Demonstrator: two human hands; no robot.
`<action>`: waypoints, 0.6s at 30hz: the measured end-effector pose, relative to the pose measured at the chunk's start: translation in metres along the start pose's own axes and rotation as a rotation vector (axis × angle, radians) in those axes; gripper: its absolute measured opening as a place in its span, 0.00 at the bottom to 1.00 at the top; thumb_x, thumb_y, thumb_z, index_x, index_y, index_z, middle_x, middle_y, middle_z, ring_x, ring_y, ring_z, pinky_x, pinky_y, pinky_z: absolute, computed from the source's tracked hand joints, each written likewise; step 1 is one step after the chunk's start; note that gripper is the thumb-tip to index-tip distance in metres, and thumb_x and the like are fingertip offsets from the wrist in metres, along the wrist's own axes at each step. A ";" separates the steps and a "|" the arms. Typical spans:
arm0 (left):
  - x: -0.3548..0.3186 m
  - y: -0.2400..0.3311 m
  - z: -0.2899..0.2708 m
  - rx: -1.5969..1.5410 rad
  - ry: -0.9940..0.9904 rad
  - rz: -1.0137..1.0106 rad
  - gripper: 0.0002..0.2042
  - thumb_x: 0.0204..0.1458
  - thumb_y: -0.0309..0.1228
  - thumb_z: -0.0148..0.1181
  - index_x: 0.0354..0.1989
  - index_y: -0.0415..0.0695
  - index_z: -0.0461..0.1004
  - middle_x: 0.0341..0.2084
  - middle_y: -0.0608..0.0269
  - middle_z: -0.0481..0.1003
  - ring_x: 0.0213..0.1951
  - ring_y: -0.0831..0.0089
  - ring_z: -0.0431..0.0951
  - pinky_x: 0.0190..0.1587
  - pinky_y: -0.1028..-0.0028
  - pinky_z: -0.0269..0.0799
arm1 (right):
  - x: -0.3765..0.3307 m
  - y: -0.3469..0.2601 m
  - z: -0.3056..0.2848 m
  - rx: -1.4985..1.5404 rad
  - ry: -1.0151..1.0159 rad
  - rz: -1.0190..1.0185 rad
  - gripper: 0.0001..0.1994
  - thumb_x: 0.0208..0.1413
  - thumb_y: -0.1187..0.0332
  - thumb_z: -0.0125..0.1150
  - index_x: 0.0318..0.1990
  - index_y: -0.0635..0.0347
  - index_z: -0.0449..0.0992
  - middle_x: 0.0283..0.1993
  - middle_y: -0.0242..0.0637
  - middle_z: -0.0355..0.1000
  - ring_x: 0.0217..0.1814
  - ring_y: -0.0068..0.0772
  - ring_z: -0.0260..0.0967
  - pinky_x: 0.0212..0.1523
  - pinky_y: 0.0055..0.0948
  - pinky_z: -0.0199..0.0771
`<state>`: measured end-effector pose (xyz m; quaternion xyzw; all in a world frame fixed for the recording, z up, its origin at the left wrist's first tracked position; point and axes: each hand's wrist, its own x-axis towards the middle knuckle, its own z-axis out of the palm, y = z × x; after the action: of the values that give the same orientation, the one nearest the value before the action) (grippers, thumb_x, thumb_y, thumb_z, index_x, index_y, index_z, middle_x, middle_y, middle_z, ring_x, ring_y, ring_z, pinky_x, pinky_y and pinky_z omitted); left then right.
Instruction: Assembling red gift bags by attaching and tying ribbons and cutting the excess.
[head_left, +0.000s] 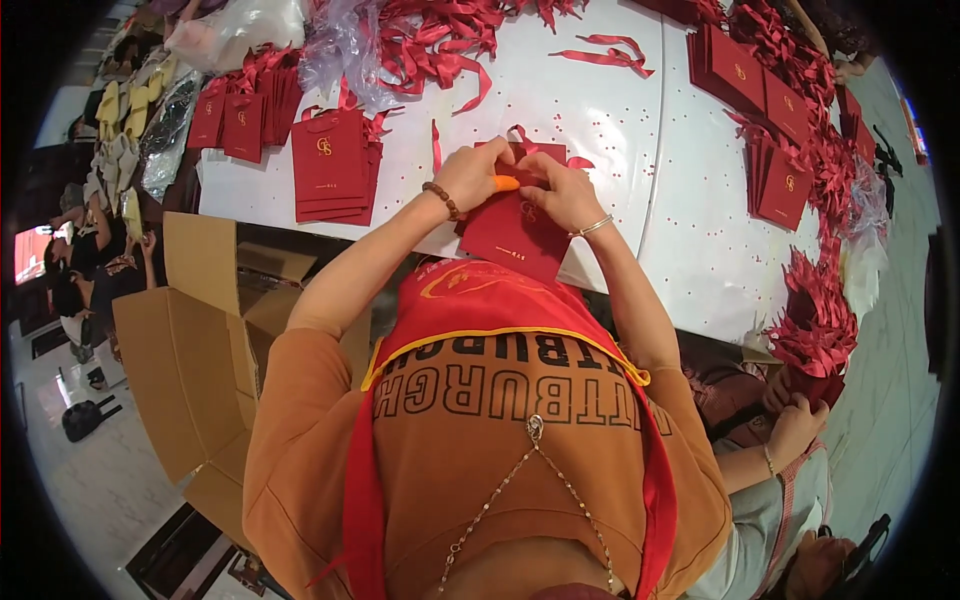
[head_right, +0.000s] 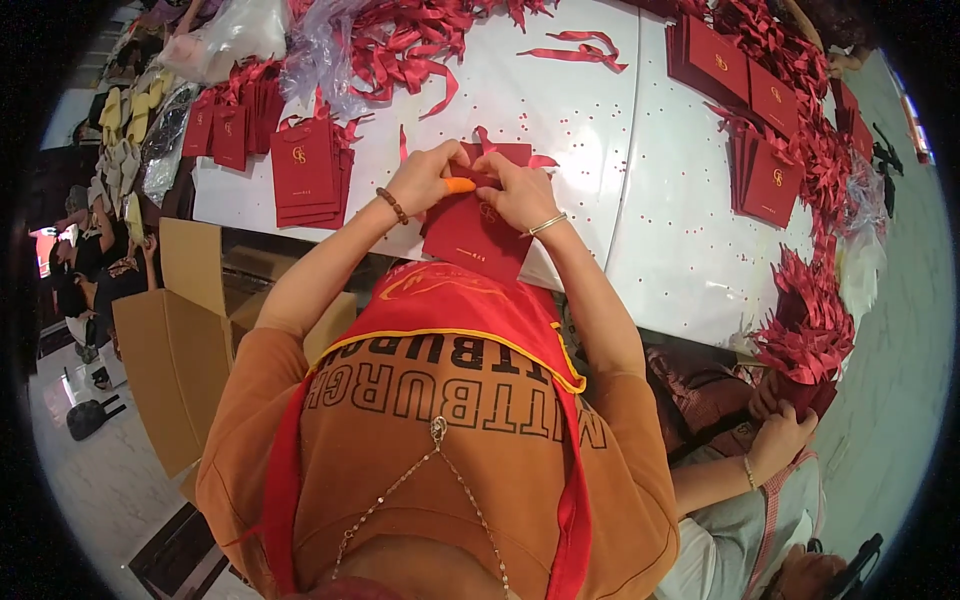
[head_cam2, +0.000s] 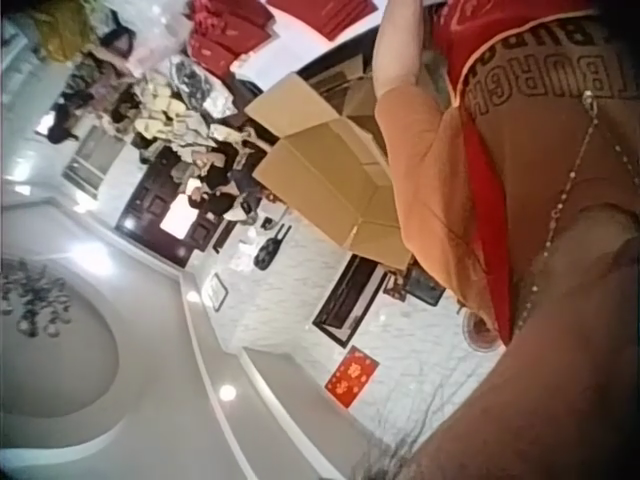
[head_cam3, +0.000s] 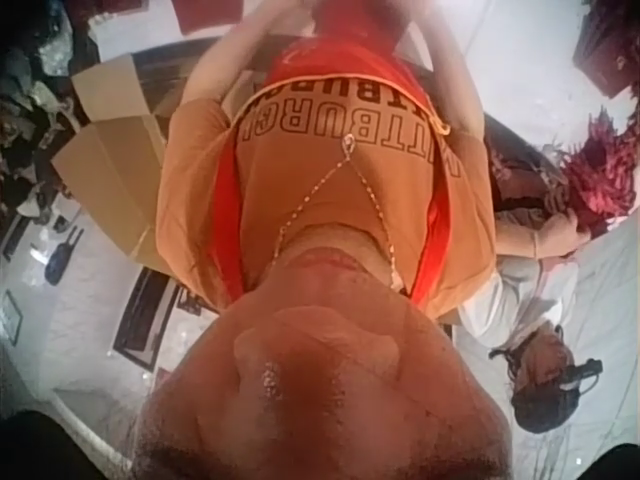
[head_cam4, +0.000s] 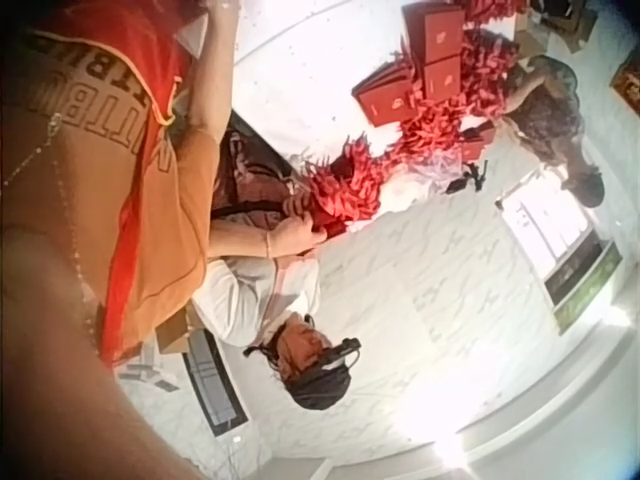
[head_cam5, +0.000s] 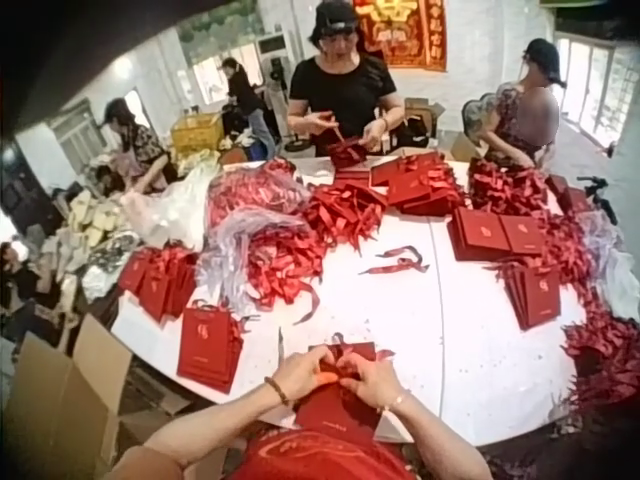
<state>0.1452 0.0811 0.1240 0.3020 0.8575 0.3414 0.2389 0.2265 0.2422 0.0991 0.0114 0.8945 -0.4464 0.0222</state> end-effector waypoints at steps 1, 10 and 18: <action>0.001 0.003 -0.004 0.157 0.046 0.080 0.12 0.40 0.35 0.63 0.30 0.44 0.69 0.18 0.61 0.71 0.23 0.66 0.72 0.26 0.70 0.66 | 0.000 0.003 0.002 -0.055 0.030 -0.007 0.13 0.45 0.63 0.58 0.41 0.51 0.71 0.30 0.35 0.74 0.33 0.38 0.70 0.36 0.37 0.62; 0.060 -0.022 -0.030 0.254 -0.554 0.056 0.12 0.45 0.40 0.53 0.26 0.43 0.74 0.26 0.63 0.71 0.31 0.67 0.68 0.32 0.71 0.63 | -0.008 -0.029 0.005 -0.415 0.148 -0.198 0.06 0.45 0.63 0.59 0.32 0.49 0.73 0.20 0.30 0.69 0.28 0.31 0.66 0.36 0.36 0.51; 0.080 -0.008 -0.027 0.087 -0.989 0.086 0.14 0.42 0.36 0.54 0.15 0.37 0.69 0.09 0.68 0.62 0.16 0.77 0.58 0.22 0.72 0.54 | -0.008 -0.034 0.008 -0.449 0.148 -0.188 0.06 0.46 0.61 0.59 0.30 0.49 0.75 0.20 0.29 0.69 0.27 0.30 0.65 0.35 0.34 0.51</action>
<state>0.0697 0.1185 0.1192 0.4724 0.6419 0.1306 0.5898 0.2332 0.2154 0.1219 -0.0442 0.9675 -0.2346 -0.0831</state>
